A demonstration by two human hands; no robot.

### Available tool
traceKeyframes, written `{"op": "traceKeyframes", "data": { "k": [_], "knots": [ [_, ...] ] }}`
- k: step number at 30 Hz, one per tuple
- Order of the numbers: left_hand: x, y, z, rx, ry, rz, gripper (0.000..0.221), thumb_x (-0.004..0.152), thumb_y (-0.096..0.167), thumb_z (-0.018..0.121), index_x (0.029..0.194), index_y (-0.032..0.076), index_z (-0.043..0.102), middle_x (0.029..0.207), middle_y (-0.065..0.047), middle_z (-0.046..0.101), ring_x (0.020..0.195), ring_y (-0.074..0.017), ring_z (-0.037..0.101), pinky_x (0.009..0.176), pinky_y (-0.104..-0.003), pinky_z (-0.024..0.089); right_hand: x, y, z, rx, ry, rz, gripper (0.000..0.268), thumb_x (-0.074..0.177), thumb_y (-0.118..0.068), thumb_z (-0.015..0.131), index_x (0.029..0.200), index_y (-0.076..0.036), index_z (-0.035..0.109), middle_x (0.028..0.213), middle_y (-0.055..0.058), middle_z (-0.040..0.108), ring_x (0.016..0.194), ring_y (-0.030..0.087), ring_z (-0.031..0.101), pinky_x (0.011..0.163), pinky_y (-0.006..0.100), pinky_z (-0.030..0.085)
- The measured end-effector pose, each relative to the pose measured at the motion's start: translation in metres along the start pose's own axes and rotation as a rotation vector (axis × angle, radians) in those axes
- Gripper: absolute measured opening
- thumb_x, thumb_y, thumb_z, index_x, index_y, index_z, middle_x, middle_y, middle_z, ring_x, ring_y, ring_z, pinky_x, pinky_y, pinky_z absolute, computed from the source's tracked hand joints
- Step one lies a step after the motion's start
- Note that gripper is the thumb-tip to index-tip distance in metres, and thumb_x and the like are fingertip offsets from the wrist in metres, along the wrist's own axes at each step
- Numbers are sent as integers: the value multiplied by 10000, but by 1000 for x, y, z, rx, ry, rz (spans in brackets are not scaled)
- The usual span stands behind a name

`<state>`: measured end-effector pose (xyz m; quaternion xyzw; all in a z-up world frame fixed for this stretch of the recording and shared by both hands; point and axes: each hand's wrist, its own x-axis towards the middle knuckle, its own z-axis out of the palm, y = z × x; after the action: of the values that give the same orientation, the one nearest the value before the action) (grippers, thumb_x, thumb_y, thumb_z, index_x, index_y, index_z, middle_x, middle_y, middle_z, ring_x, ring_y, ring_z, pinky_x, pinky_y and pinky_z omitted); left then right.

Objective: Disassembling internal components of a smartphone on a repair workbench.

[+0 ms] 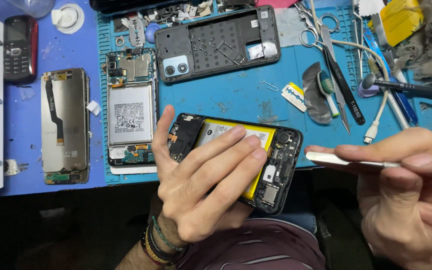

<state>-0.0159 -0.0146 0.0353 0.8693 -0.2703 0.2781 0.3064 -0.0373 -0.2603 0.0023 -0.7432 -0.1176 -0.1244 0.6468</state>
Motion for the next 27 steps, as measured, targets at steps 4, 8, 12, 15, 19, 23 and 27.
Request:
{"op": "traceKeyframes", "data": {
  "k": [4,8,12,15,19,23,27],
  "knots": [
    [-1,0,2,-16,16,-16,239,841,134,751,1078,109,773,1112,-46,798,1098,-225,776,1182,-756,182,-3,-2,0,-26,8,26,189,1194,-289,362,1358,-214,304,1188,130,541,962,236,748,1093,474,791],
    [-4,-1,4,-19,14,-3,187,896,175,732,1070,128,780,1112,-36,800,1097,-219,778,1177,-750,172,2,-6,-1,-154,-7,47,270,1169,-288,329,1364,-112,265,1160,170,561,935,290,784,1043,437,776],
    [-5,-1,6,-2,2,12,193,937,204,674,1080,135,784,1124,-27,797,1107,-219,774,1160,-749,182,-2,-2,1,-102,17,31,193,1199,-274,346,1360,-188,283,1143,161,550,944,271,768,1035,446,782],
    [-7,-1,10,-4,21,2,160,951,179,687,1064,143,794,1110,-23,803,1090,-208,777,1153,-748,183,-1,3,-3,-113,-1,61,209,1173,-260,347,1330,-147,268,1141,160,582,941,279,792,980,387,757],
    [-9,-4,20,23,15,37,137,938,144,773,1068,126,810,1112,-29,805,1074,-216,779,1123,-763,195,4,11,-9,-94,-52,40,208,1161,-163,355,1338,-126,250,1242,175,489,1019,272,715,1124,469,730],
    [-15,-8,28,57,-16,80,144,951,110,834,1094,125,834,1144,-33,809,1093,-216,773,1119,-744,182,2,20,-13,-96,4,94,173,1182,6,341,1298,-46,223,1312,221,449,1139,346,670,1135,476,679],
    [-22,-12,36,83,-21,99,118,988,103,848,1100,139,844,1167,-23,818,1102,-205,777,1137,-721,181,10,14,-13,-106,-6,199,193,1197,26,302,1348,-55,215,1354,255,491,1214,425,694,1160,479,645]
  ]
}}
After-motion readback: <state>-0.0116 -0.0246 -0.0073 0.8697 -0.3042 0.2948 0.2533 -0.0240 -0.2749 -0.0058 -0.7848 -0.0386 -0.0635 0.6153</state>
